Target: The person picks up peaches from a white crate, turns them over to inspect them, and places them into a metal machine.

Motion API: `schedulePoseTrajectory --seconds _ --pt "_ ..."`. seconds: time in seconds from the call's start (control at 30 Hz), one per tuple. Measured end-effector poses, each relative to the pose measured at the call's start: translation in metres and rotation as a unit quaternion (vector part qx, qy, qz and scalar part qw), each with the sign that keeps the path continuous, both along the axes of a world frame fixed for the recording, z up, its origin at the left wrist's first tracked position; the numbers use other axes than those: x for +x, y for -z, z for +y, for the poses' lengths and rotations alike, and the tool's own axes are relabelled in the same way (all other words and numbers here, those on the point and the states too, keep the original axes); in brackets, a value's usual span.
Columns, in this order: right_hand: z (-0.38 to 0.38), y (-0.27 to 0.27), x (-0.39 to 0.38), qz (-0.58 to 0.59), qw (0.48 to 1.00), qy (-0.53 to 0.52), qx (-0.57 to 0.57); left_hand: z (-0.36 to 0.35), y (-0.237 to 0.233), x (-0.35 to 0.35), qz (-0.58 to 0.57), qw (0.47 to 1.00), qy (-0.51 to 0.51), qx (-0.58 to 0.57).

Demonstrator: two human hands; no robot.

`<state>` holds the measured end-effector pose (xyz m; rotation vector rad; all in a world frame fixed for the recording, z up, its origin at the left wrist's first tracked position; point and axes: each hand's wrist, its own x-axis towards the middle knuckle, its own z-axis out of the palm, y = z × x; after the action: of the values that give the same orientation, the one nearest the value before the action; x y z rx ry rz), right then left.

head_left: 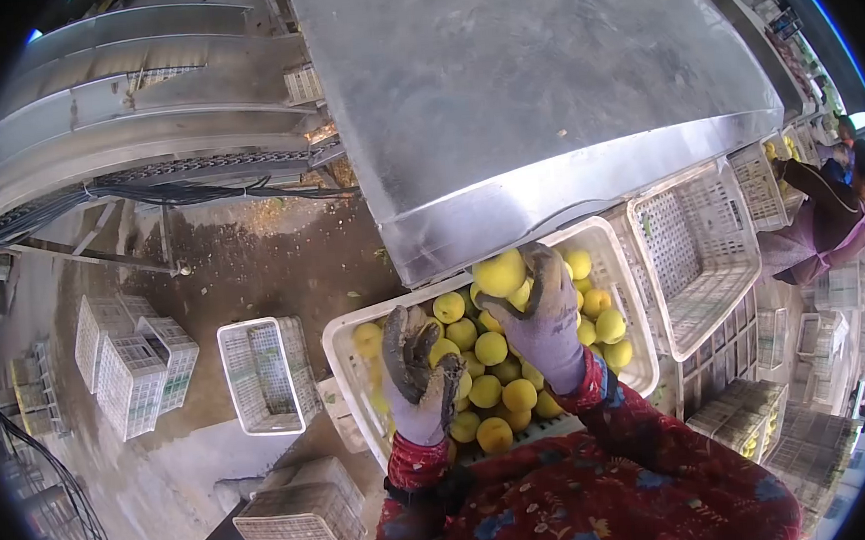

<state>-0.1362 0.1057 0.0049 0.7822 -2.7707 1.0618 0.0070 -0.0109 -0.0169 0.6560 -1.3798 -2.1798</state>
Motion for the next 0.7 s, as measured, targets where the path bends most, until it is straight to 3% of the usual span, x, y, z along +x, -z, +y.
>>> schedulePoseTrajectory --seconds 0.03,0.07,0.1,0.17,0.23,0.27,0.33,0.37,0.43,0.47,0.53,0.57,0.6,0.63,0.67,0.7 --pt "-0.008 0.003 -0.012 0.034 0.997 0.015 0.073 -0.007 0.011 0.013 -0.056 0.998 -0.007 0.002" --pt "-0.019 0.011 -0.022 0.056 0.995 0.022 0.084 -0.016 0.019 0.022 -0.133 0.976 0.004 -0.171" --pt "-0.03 0.019 -0.032 0.077 0.992 0.03 0.096 -0.02 0.029 0.027 -0.206 0.933 0.049 -0.29" --pt "-0.034 0.023 -0.042 0.109 0.99 0.032 0.082 -0.021 0.056 0.035 -0.332 0.787 0.133 -0.503" --pt "-0.024 0.005 -0.045 0.13 0.991 0.024 0.034 -0.006 0.074 0.036 -0.392 0.713 0.233 -0.533" --pt "-0.021 -0.01 -0.041 0.152 0.985 0.023 -0.076 0.003 0.07 0.033 -0.407 0.66 0.291 -0.56" --pt "0.014 -0.004 -0.023 0.099 0.991 -0.093 -0.017 0.011 0.072 0.032 -0.419 0.569 0.368 -0.604" --pt "0.031 0.003 -0.009 0.071 0.986 -0.152 0.014 0.015 0.081 0.035 -0.415 0.554 0.392 -0.606" --pt "0.045 0.041 0.01 -0.045 0.942 -0.25 0.22 0.024 0.108 0.039 -0.414 0.521 0.431 -0.608" --pt "0.05 0.065 0.017 -0.024 0.918 -0.284 0.277 0.026 0.119 0.043 -0.386 0.527 0.43 -0.623" --pt "0.054 0.099 0.027 0.017 0.857 -0.345 0.381 0.015 0.092 0.038 -0.398 0.595 0.427 -0.552" --pt "0.052 0.098 0.026 -0.029 0.872 -0.331 0.36 0.009 0.078 0.035 -0.402 0.628 0.422 -0.516" --pt "0.048 0.092 0.022 -0.075 0.883 -0.316 0.339 0.007 0.07 0.039 -0.421 0.695 0.363 -0.455" --pt "0.047 0.086 0.02 -0.122 0.89 -0.301 0.319 0.002 0.078 0.051 -0.355 0.824 0.327 -0.298" --pt "0.047 0.078 0.019 -0.224 0.906 -0.288 0.215 -0.006 0.092 0.065 -0.272 0.913 0.276 -0.126" --pt "0.049 0.069 0.017 -0.321 0.902 -0.269 0.107 -0.01 0.1 0.073 -0.174 0.96 0.211 0.052"
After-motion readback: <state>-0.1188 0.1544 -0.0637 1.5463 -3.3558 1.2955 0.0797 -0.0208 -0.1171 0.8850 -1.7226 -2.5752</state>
